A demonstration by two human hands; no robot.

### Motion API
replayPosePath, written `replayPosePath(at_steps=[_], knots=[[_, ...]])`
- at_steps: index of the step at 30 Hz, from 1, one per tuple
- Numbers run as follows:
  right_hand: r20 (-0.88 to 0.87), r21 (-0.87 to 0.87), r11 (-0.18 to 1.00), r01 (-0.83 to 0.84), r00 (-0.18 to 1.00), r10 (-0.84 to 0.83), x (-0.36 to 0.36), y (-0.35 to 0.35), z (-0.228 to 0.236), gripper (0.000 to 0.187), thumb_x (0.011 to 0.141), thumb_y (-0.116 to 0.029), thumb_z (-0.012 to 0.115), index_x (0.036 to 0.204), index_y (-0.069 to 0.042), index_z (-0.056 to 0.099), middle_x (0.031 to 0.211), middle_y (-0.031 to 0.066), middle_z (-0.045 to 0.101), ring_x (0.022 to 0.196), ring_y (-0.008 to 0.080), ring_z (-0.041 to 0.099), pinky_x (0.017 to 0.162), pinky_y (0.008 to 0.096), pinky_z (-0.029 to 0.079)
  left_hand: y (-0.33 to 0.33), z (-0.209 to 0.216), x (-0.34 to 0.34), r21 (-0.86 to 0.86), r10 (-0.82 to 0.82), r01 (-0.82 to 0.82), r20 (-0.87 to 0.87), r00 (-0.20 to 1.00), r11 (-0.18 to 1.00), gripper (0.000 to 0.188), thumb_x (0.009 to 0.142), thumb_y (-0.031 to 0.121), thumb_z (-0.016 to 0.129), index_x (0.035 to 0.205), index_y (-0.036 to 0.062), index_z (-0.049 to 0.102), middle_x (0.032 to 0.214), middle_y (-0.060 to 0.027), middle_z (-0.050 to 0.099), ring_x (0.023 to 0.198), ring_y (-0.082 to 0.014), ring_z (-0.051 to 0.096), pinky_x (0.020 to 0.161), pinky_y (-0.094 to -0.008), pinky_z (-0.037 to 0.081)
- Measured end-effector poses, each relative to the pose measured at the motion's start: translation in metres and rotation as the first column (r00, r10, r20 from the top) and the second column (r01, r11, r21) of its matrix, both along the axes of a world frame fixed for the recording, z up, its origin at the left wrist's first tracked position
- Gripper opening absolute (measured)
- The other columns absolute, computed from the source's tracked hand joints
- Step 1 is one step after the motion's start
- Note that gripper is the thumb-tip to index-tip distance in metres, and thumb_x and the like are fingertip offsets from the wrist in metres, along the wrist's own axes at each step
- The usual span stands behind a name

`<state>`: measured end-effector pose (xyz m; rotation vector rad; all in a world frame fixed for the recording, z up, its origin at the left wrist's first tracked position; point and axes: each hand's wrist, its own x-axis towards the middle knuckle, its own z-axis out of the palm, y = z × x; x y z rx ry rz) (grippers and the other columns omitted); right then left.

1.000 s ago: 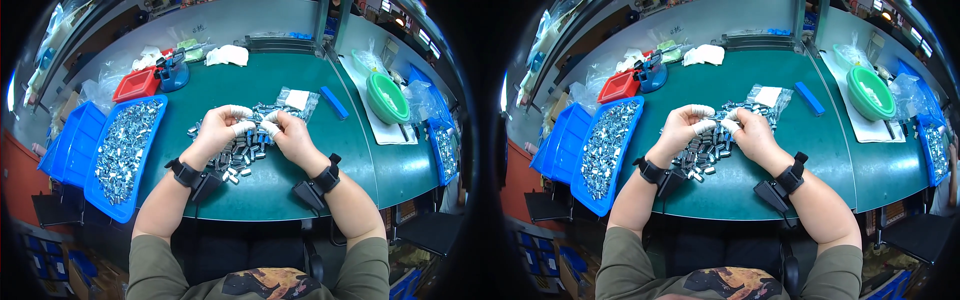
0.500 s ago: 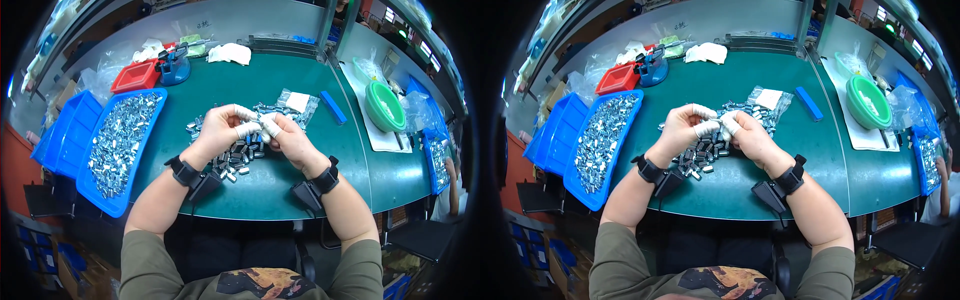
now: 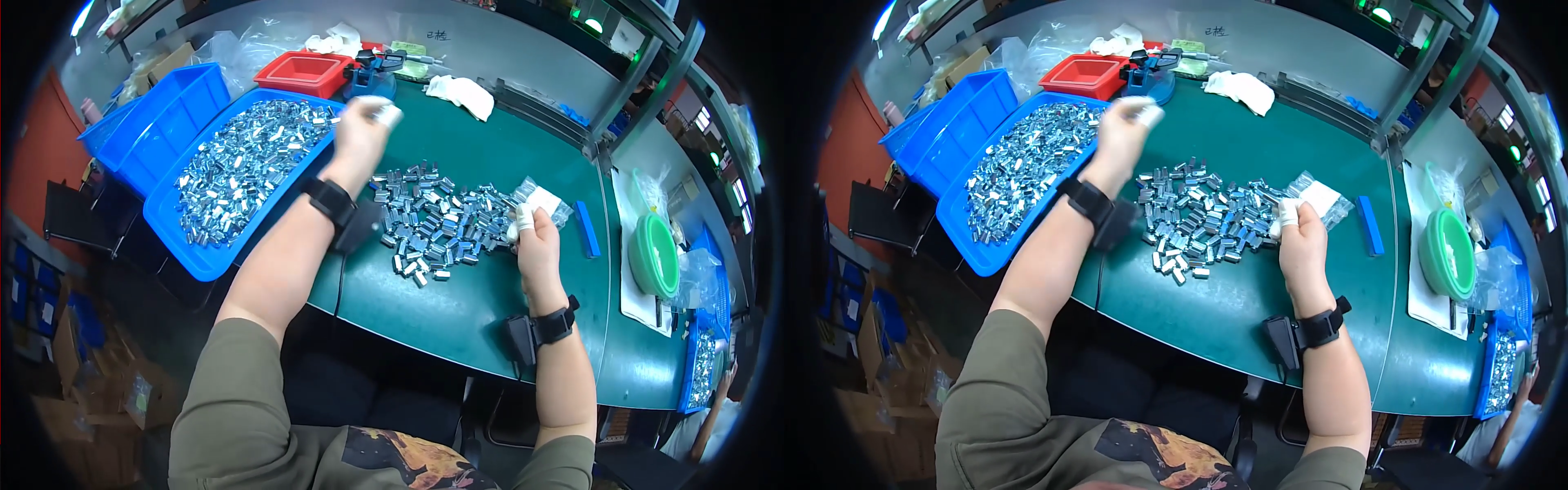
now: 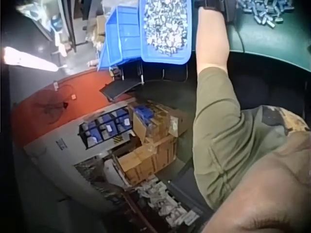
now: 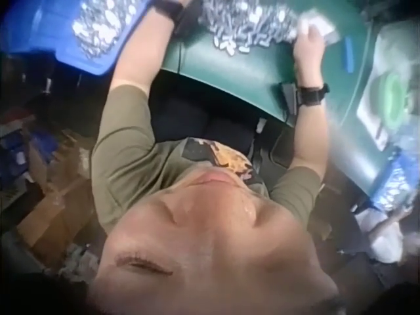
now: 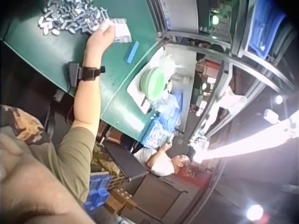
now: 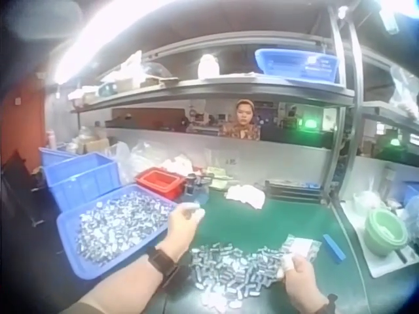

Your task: The person picks up a metal component and a small pin from the table, inserts the pin into the component, and places the assembled unit into a plastic bag.

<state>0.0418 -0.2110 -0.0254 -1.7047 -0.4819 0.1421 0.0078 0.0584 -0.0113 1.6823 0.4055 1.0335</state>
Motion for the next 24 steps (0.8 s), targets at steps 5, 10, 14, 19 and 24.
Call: replayPosePath(at_steps=[5,10,14,19,24], knots=[[0.064,-0.048,0.999,-0.002,0.998,0.005,-0.001,0.004,0.0,0.017,0.089,-0.019,0.044,0.086,-0.005,0.054,0.062,-0.0054,0.045,0.051,0.0019,0.036,0.044,0.0178,0.027,0.062,0.009,-0.013,-0.076,0.535,-0.532,0.206,0.819,0.843,0.025,0.072,0.011,0.066,0.094,0.0019,0.058,0.089,-0.0084,0.059,0.08,-0.0173,0.056,0.073,-0.0296,0.045],[0.044,-0.012,1.0,-0.007,0.999,0.007,-0.002,0.004,0.0,0.016,0.088,-0.019,0.045,0.086,-0.005,0.054,0.063,-0.0049,0.046,0.051,0.0023,0.036,0.045,0.0178,0.027,0.033,0.004,-0.009,0.38,0.262,-0.212,-0.084,0.962,0.9,0.029,0.072,0.014,0.066,0.097,0.0012,0.057,0.092,-0.011,0.06,0.079,-0.0207,0.057,0.073,-0.0315,0.044],[0.016,-0.004,1.0,-0.028,0.999,0.028,-0.004,0.005,-0.002,0.014,0.088,-0.018,0.046,0.087,-0.005,0.054,0.063,-0.0047,0.046,0.052,0.0023,0.037,0.045,0.0174,0.028,-0.006,0.006,-0.009,0.294,-0.127,0.392,-0.637,0.76,0.872,0.028,0.072,0.014,0.066,0.095,0.0004,0.057,0.091,-0.0101,0.06,0.079,-0.0183,0.057,0.071,-0.0297,0.044],[-0.017,0.027,0.997,-0.077,0.997,0.077,-0.01,0.009,0.003,0.012,0.087,-0.016,0.048,0.09,-0.005,0.054,0.065,-0.0041,0.048,0.054,0.0024,0.039,0.047,0.0168,0.029,-0.016,-0.006,-0.012,0.237,-0.289,0.535,-0.632,0.719,0.811,0.018,0.075,0.009,0.062,0.09,0.0002,0.056,0.086,-0.0074,0.06,0.079,-0.0151,0.056,0.071,-0.0267,0.044],[0.076,0.025,0.991,-0.129,0.989,0.127,-0.014,0.01,0.002,0.012,0.087,-0.013,0.049,0.093,-0.004,0.054,0.067,-0.003,0.05,0.057,0.0029,0.042,0.051,0.0168,0.033,-0.053,0.0,-0.018,0.196,-0.626,0.681,-0.277,0.729,0.706,0.012,0.08,0.006,0.057,0.09,-0.0002,0.054,0.085,-0.0043,0.058,0.078,-0.0119,0.055,0.072,-0.0243,0.045]])
